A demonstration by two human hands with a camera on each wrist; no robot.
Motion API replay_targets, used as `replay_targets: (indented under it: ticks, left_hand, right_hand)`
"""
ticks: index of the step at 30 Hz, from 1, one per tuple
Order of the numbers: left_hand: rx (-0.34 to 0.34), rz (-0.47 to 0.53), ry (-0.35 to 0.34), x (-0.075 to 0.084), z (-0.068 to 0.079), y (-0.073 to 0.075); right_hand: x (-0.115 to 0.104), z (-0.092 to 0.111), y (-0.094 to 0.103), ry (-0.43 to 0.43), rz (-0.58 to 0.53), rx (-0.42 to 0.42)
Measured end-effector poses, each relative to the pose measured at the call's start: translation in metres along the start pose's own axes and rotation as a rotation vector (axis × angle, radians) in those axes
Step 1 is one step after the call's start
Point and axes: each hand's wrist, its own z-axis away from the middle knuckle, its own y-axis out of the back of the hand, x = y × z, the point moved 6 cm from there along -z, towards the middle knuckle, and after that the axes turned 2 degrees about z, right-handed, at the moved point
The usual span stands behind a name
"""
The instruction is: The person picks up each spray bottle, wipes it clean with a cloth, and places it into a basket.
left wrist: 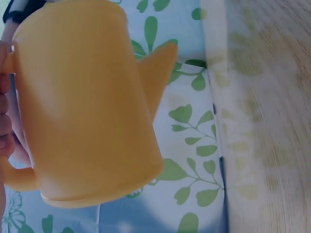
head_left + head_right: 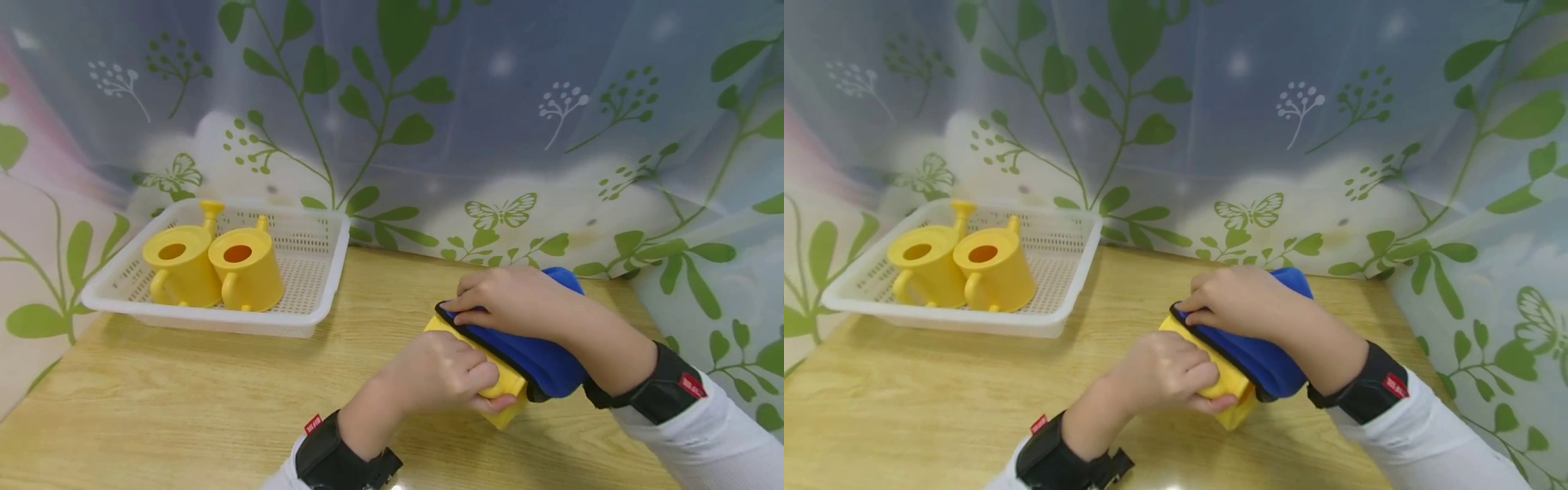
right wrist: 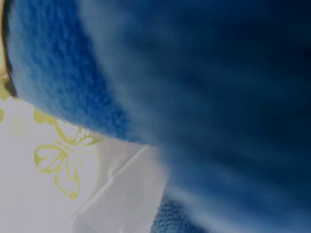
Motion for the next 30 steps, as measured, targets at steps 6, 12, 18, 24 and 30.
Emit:
replay_targets:
  ticks: [6, 12, 18, 24, 30]
  left_hand:
    - [0.02, 0.041, 0.042, -0.003, 0.003, 0.0]
    - [0.045, 0.009, 0.047, -0.01, 0.008, 0.0]
    - [0.034, -0.039, 0.045, -0.014, 0.011, 0.0]
    - [0.031, -0.069, 0.029, -0.014, 0.011, 0.0]
    - [0.034, -0.068, 0.004, -0.008, 0.008, -0.001]
  right_hand:
    - [0.002, -0.007, -0.001, 0.029, 0.009, -0.03]
    - [0.003, 0.008, 0.0, 0.037, -0.008, 0.001]
    - [0.009, 0.035, 0.003, 0.027, -0.021, 0.075]
    - [0.017, 0.059, 0.004, 0.015, -0.041, 0.147]
    - [0.022, 0.052, -0.003, -0.035, -0.079, 0.089]
